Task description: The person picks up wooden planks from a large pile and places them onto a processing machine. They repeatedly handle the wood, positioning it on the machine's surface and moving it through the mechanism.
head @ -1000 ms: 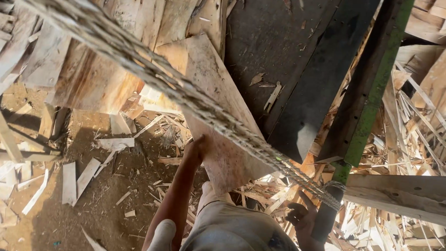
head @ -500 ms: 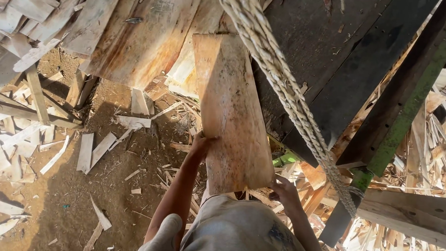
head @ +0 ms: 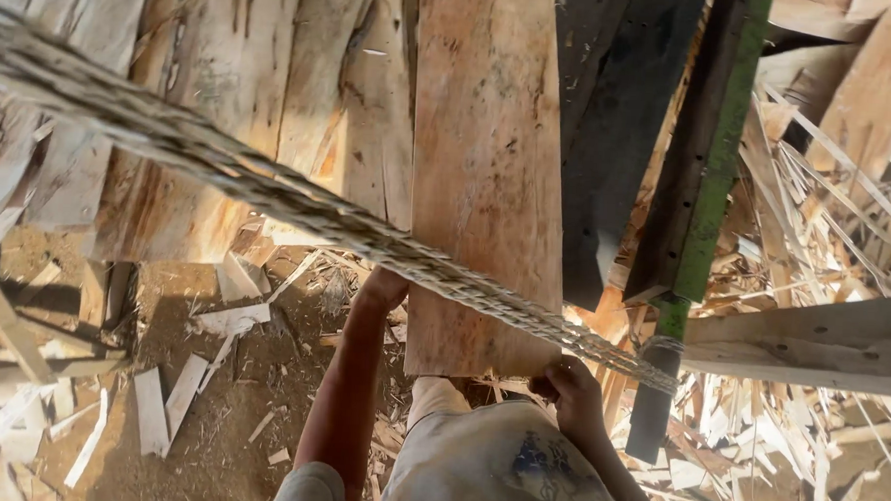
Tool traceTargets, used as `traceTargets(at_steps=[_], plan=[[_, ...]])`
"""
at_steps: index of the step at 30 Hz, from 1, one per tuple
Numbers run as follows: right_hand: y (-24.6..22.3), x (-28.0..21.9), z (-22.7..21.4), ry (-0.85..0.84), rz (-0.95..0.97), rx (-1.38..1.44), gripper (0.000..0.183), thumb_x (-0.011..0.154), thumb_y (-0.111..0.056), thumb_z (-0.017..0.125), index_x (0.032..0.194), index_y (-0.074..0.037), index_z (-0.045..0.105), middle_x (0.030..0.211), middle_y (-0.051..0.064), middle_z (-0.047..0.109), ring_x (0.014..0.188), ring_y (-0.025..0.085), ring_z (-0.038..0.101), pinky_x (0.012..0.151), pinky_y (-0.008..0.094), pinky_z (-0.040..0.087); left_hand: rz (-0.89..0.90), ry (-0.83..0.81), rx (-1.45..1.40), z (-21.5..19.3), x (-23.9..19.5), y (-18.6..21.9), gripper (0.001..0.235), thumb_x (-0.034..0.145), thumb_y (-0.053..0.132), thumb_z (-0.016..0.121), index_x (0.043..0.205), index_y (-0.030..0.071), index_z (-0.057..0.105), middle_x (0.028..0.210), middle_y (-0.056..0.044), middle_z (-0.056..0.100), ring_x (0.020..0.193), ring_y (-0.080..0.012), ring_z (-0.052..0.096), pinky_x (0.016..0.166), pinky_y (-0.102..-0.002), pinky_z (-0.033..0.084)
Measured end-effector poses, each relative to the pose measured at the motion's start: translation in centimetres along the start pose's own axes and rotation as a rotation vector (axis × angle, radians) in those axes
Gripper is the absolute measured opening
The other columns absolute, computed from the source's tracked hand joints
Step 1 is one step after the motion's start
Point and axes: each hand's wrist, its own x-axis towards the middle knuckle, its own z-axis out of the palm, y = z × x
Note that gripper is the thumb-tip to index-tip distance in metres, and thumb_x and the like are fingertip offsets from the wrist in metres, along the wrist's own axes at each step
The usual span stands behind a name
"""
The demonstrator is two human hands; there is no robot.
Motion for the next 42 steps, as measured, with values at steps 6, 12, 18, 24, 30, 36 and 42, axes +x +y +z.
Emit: traceTargets(at_steps=[6,12,18,24,30,36,42], plan=[[-1.2,6.3,-3.9,0.066,-0.282,-0.555,0.022,0.108,-0.012,0.059,0.122,0.005,0.065,0.095,0.02,0.07,0.085,0.028,0.065,0.075,0.041,0.057,-0.155,-0.309,0.281,6.5,5.9,-3.6,0.051,0.09,0.009,0.077,0.136,-0.006,0.061,0.124,-0.02,0.071,0.109,-0.0296,0.069,0.101,-0.045,0.057],[-12.6,-6.0,-0.9,0.094,-0.279,0.032,0.06,0.09,-0.028,0.062,0.141,-0.002,0.047,0.13,0.016,0.068,0.113,0.02,0.073,0.096,0.034,0.063,-0.314,-0.003,0.262,12.9,5.8,0.1,0.056,0.082,0.0,0.068,0.137,0.002,0.06,0.122,-0.013,0.073,0.107,-0.027,0.071,0.096,-0.042,0.06],[-19.3,-11.4,2.9,0.09,-0.145,0.048,0.079,0.084,-0.035,0.075,0.15,-0.003,0.046,0.116,0.01,0.07,0.089,0.016,0.069,0.076,0.038,0.065,-0.279,-0.038,0.549,14.9,11.2,1.1,0.05,0.089,0.009,0.07,0.138,0.002,0.059,0.121,-0.013,0.072,0.105,-0.0251,0.07,0.093,-0.041,0.06],[-18.2,-9.9,5.8,0.522,-0.065,-0.816,0.069,0.085,-0.014,0.072,0.148,-0.018,0.042,0.097,0.009,0.073,0.073,0.016,0.071,0.062,0.036,0.057,-0.246,-0.049,0.404,17.4,17.7,0.0,0.039,0.088,0.009,0.072,0.126,-0.001,0.066,0.114,-0.015,0.075,0.098,-0.0268,0.071,0.087,-0.042,0.06],[-14.4,-7.2,4.8,0.611,0.168,-0.829,0.074,0.095,-0.019,0.069,0.159,-0.025,0.032,0.075,0.016,0.073,0.056,0.025,0.069,0.046,0.04,0.053,-0.268,-0.053,0.452,18.6,18.3,1.9,0.032,0.088,0.008,0.07,0.12,0.002,0.07,0.11,-0.012,0.075,0.091,-0.0249,0.07,0.08,-0.042,0.06],[-13.2,-6.7,3.3,0.519,-0.005,-0.819,0.077,0.09,-0.015,0.066,0.155,-0.022,0.026,0.082,0.017,0.075,0.058,0.025,0.074,0.047,0.039,0.061,-0.29,-0.056,0.387,17.3,21.2,-2.3,0.021,0.094,0.005,0.072,0.111,-0.007,0.07,0.097,-0.02,0.07,0.075,-0.024,0.059,0.064,-0.043,0.048],[-21.3,-10.6,8.1,0.566,0.21,-0.898,0.062,0.098,-0.023,0.07,0.15,-0.024,0.036,0.094,0.017,0.078,0.064,0.027,0.076,0.054,0.043,0.061,-0.256,-0.052,0.405,18.1,19.6,0.3,0.019,0.09,0.007,0.071,0.109,0.003,0.069,0.087,-0.008,0.074,0.063,-0.016,0.058,0.056,-0.037,0.048]])
